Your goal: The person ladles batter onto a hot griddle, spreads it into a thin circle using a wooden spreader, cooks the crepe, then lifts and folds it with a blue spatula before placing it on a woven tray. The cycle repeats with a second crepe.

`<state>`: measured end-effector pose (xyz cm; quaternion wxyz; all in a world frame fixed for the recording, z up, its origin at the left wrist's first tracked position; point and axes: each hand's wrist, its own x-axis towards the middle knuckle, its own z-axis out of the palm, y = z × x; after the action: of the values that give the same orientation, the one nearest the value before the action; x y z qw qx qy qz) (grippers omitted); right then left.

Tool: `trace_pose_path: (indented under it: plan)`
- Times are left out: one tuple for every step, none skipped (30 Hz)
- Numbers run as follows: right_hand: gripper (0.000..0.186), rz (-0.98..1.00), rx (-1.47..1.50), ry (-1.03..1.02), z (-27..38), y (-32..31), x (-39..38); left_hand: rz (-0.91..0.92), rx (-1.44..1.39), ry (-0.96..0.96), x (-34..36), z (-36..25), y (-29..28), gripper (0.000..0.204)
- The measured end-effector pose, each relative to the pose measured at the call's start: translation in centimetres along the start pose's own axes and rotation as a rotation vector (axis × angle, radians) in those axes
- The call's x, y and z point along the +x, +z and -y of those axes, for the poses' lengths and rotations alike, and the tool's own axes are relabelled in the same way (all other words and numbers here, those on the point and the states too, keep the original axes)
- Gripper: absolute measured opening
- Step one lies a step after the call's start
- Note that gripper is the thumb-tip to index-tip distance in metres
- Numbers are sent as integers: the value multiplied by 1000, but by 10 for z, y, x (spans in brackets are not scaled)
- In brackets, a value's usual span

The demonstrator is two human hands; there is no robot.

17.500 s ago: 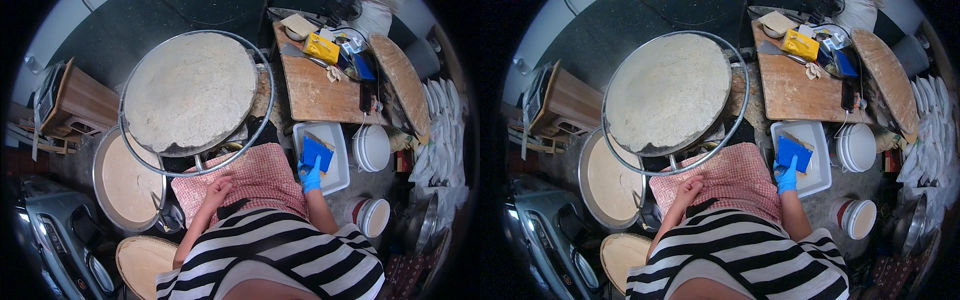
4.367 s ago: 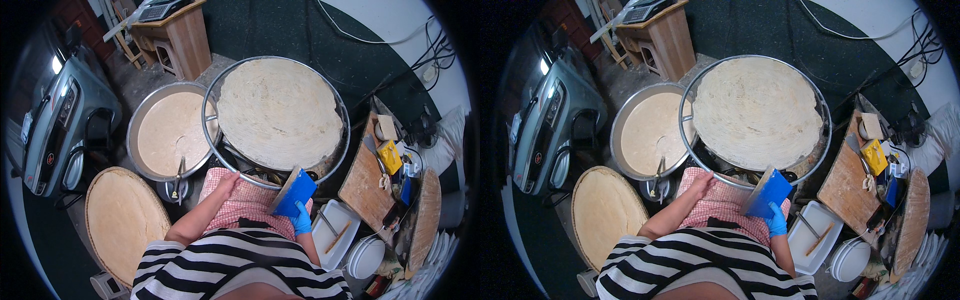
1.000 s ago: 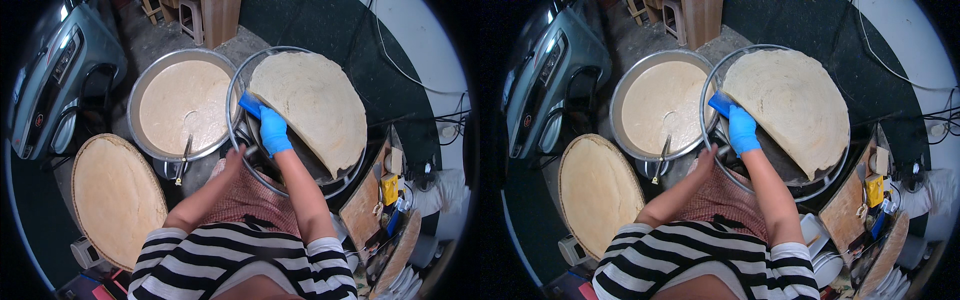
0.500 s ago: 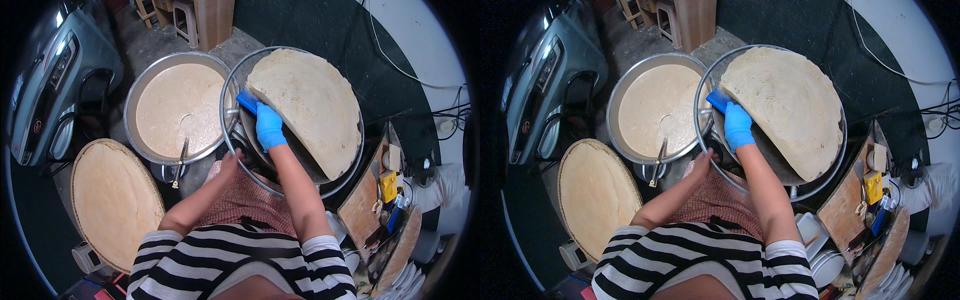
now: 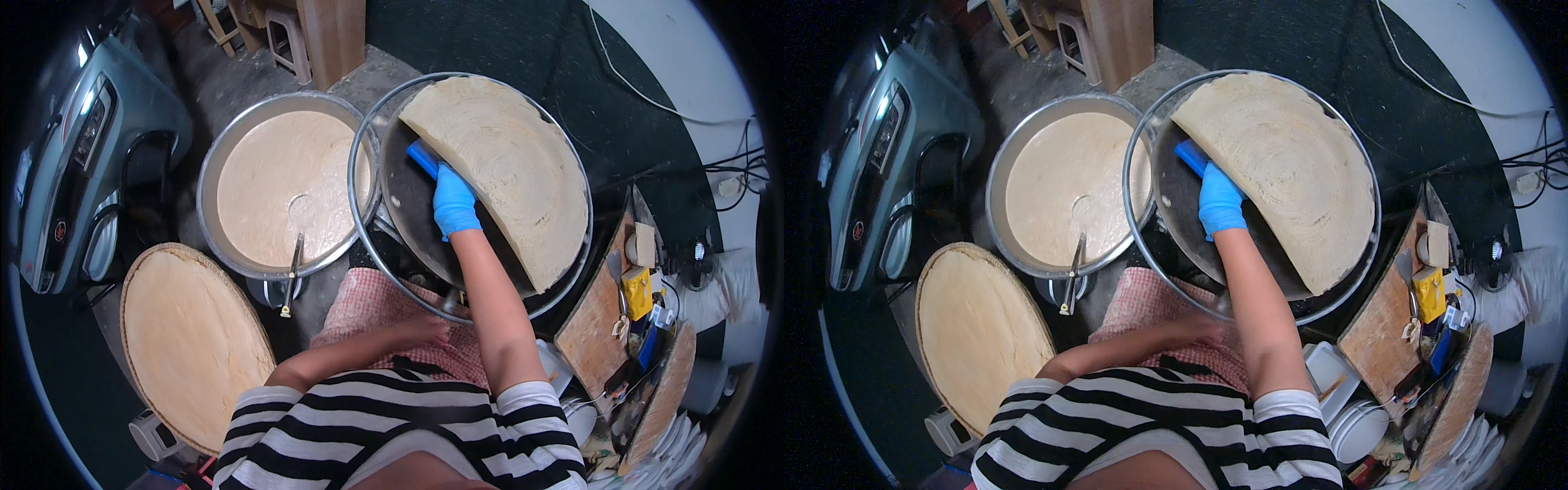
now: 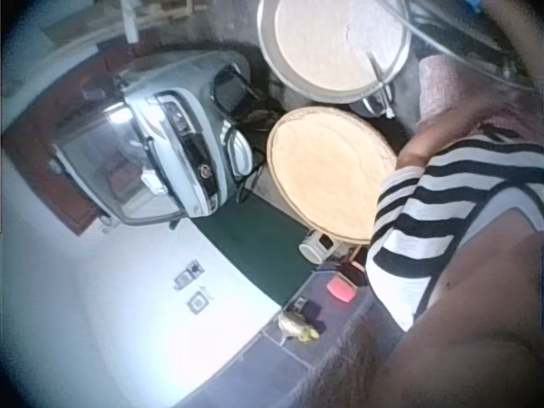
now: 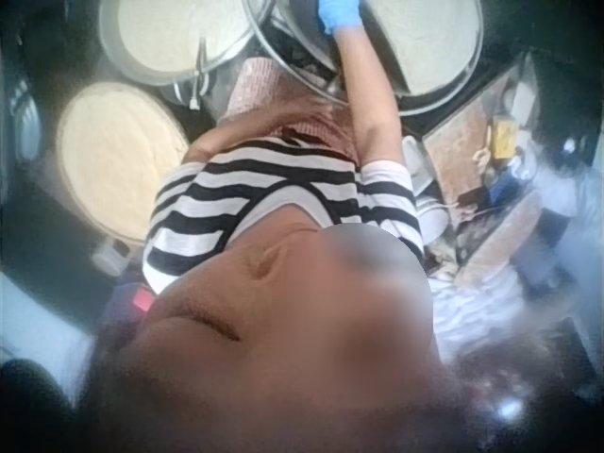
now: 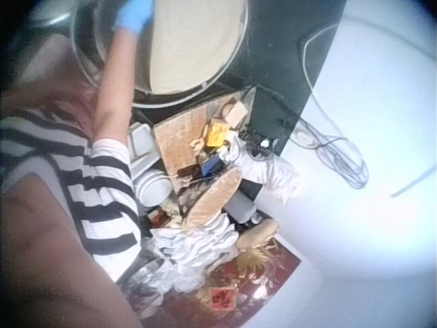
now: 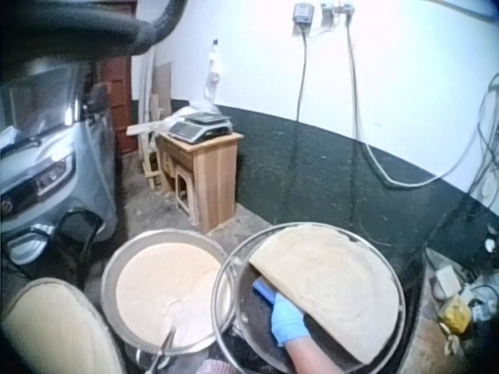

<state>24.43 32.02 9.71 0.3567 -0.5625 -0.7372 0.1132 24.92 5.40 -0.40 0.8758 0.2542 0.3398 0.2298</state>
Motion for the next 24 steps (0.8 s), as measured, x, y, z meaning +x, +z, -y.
trace_pose_path:
  plan:
    - [31,-40,51,28,-4,0,3,-30,-15,11,-8,-5,-5,39]
    - [30,-60,-21,-3,-8,-2,6,-93,-6,-33,-18,-11,-10,38]
    - [29,-65,-58,-20,-12,-2,10,-139,-8,-47,-28,-18,-15,38]
    - [29,-67,-94,-38,-16,-3,13,-168,-18,-57,-38,-25,-19,36]
    - [28,-71,-127,-55,-20,-3,17,-183,-37,-36,-48,-32,-22,35]
    - [26,-48,-150,-22,-23,-3,20,-199,-54,-16,-57,-39,-25,33]
    - [23,-27,-173,12,-27,-3,24,-254,-63,-21,-65,-45,-27,33]
    - [22,-7,-196,47,-30,-3,29,-308,-71,-26,-73,-49,-30,33]
    - [21,3,-216,79,-33,-3,33,-353,-88,-22,-79,-53,-33,32]
    - [21,13,-238,111,-37,-3,38,-396,-79,-3,-84,-55,-39,32]
    - [21,-3,-232,133,-39,-3,43,-430,-79,24,-90,-55,-43,31]
    - [21,3,-299,130,-42,-3,46,-454,-107,48,-95,-54,-48,31]
    - [21,-17,-338,115,-45,-4,50,-465,-106,83,-99,-52,-53,30]
    - [21,-6,-367,157,-47,-4,54,-468,-132,120,-101,-50,-57,30]
    - [21,1,-414,126,-50,-5,57,-484,-198,118,-102,-48,-61,30]
    - [21,45,-453,155,-52,-6,60,-487,-170,152,-102,-46,-63,29]
    - [22,62,-499,174,-55,-6,62,-505,-183,143,-101,-44,-65,29]
    - [22,13,-441,223,-59,-7,65,-523,-230,106,-100,-43,-66,29]
    - [22,-66,-391,260,-63,-6,67,-534,-184,121,-98,-42,-67,29]
    - [22,-158,-328,253,-67,-6,70,-546,-172,112,-97,-41,-67,29]
    - [22,-103,-388,273,-72,-5,73,-553,-187,98,-96,-41,-67,29]
    - [22,-61,-437,253,-77,-5,77,-558,-164,106,-96,-42,-67,28]
    - [23,-41,-492,243,-83,-6,80,-557,-168,111,-96,-42,-68,28]
    - [24,-59,-463,251,-87,-6,85,-545,-201,114,-96,-43,-68,28]
